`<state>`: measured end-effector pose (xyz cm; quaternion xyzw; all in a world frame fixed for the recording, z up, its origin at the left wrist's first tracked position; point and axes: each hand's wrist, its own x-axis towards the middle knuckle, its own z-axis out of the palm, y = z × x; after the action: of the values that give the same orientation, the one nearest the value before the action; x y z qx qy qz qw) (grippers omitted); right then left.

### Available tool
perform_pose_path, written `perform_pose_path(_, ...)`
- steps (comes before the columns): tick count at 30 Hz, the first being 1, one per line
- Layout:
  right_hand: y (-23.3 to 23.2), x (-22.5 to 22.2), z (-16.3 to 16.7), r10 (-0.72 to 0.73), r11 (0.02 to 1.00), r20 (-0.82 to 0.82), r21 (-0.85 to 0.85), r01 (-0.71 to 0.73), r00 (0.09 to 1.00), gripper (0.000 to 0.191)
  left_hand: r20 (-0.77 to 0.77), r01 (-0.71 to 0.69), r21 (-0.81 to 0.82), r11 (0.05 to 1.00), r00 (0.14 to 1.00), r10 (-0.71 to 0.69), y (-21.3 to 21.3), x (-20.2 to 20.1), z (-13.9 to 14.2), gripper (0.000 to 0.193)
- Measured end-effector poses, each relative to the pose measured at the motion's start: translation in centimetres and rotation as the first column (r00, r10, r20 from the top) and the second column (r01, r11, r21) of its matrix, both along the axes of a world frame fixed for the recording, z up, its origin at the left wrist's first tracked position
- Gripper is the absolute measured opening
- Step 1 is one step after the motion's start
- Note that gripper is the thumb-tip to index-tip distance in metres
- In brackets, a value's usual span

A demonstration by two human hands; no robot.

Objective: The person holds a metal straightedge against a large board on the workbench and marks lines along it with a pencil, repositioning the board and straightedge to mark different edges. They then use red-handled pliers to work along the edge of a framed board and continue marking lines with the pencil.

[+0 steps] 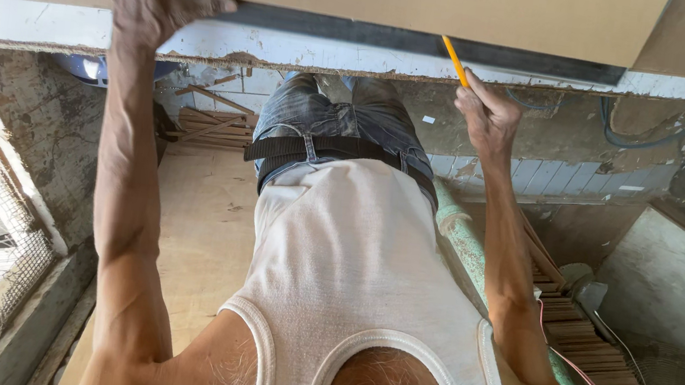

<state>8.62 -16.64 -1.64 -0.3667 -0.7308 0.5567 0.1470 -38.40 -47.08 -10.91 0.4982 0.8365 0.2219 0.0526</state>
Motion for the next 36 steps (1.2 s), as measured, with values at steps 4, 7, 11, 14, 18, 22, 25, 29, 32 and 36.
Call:
perform_pose_path(4, -2.0, 3.0, 0.9, -0.132, 0.979, 0.049, -0.150, 0.138, 0.990, 0.024, 0.074, -0.061, -0.056, 0.997, 0.995, 0.065, -0.5, 4.9, 2.3, 0.140)
perform_pose_path(7, -2.3, 3.5, -0.4, -0.221, 0.925, 0.095, -0.295, 0.239, 0.971, 0.022, 0.095, -0.040, -0.042, 0.998, 0.994, 0.044, 0.5, 6.2, 3.4, 0.138)
perform_pose_path(11, -1.5, 3.1, -1.7, -0.202, 0.909, 0.124, -0.346, 0.233, 0.971, 0.023, 0.101, -0.020, -0.074, 0.997, 0.995, 0.027, 1.5, 6.1, 4.4, 0.139)
perform_pose_path(14, -1.8, 3.4, -0.4, -0.223, 0.913, 0.166, -0.311, 0.265, 0.961, 0.023, 0.130, -0.020, -0.077, 0.997, 0.991, 0.030, 1.7, 6.1, 4.8, 0.138)
perform_pose_path(18, -3.9, 2.9, 2.5, -0.094, 0.991, 0.292, -0.066, 0.118, 0.952, 0.021, 0.106, -0.048, -0.046, 0.998, 0.993, 0.052, 1.9, 6.8, 5.0, 0.139)
perform_pose_path(22, -5.4, -0.1, 2.8, -0.029, 0.992, 0.213, -0.118, 0.055, 0.977, 0.021, 0.125, -0.042, -0.002, 0.999, 0.991, 0.042, 2.5, 7.9, 4.7, 0.137)
perform_pose_path(25, -4.9, -1.5, 2.5, -0.008, 0.995, 0.189, -0.097, 0.027, 0.982, 0.022, 0.102, -0.034, 0.017, 0.999, 0.994, 0.032, 2.8, 8.9, 4.4, 0.136)
perform_pose_path(29, -3.8, -1.8, 2.3, -0.037, 0.994, 0.141, -0.094, 0.050, 0.989, 0.024, 0.078, -0.076, 0.011, 0.997, 0.994, 0.075, 3.3, 9.7, 3.4, 0.139)
perform_pose_path(32, -3.4, -1.9, 1.7, -0.046, 0.994, 0.140, -0.089, 0.059, 0.989, 0.022, 0.018, -0.066, 0.027, 0.997, 0.998, 0.066, 3.7, 9.7, 2.4, 0.143)
perform_pose_path(36, -3.2, -2.3, 0.6, -0.029, 0.999, 0.099, -0.028, 0.032, 0.995, 0.023, 0.072, -0.081, 0.057, 0.995, 0.994, 0.077, 3.7, 9.6, 1.4, 0.140)
